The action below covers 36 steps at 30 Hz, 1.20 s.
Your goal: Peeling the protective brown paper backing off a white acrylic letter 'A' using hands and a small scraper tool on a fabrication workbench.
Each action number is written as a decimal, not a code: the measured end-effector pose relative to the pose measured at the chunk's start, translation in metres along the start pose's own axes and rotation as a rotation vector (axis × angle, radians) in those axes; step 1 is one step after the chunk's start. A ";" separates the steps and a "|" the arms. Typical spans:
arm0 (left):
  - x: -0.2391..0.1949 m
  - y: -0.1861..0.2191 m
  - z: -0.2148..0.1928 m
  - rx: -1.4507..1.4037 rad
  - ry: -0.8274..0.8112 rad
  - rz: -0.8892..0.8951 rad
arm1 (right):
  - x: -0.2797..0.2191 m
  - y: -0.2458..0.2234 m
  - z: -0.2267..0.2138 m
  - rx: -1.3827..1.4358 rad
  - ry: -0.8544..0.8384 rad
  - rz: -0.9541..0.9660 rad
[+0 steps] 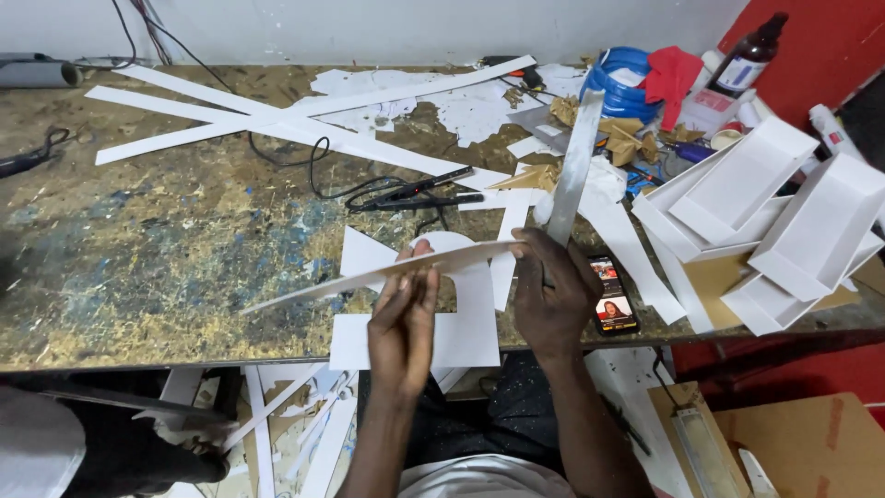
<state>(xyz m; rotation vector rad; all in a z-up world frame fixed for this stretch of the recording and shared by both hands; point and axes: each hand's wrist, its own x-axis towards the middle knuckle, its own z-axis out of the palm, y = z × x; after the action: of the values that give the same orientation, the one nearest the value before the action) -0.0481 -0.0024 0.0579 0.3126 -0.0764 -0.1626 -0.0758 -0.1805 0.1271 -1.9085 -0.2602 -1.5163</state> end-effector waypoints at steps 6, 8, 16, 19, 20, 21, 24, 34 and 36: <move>-0.014 -0.033 0.014 0.318 0.288 -0.002 | -0.002 0.007 -0.001 -0.126 -0.108 -0.080; -0.002 -0.033 -0.029 0.675 0.326 0.266 | 0.010 0.004 -0.001 -0.106 -0.083 -0.102; -0.006 0.057 0.001 1.585 -0.087 1.436 | 0.021 -0.002 0.013 -0.105 -0.181 -0.316; 0.017 0.059 0.043 1.443 -0.398 1.000 | 0.021 0.006 0.030 -0.107 -0.277 -0.473; 0.027 0.052 0.034 1.404 -0.418 0.923 | 0.017 0.010 0.035 -0.061 -0.314 -0.418; 0.037 0.045 0.026 1.363 -0.437 0.847 | 0.014 0.015 0.040 -0.015 -0.350 -0.364; 0.062 0.036 0.012 1.257 -0.401 0.679 | 0.024 -0.011 0.028 0.086 -0.478 -0.077; 0.089 0.029 -0.033 1.212 -0.387 0.558 | -0.052 -0.023 0.041 0.217 -0.559 0.231; 0.089 0.023 -0.041 1.244 -0.352 0.654 | -0.068 0.025 0.065 0.137 -0.443 0.149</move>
<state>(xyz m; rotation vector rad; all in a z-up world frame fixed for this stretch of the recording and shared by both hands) 0.0474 0.0164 0.0311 1.4708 -0.6306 0.5194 -0.0318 -0.1431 0.0486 -2.0831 -0.3963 -0.9429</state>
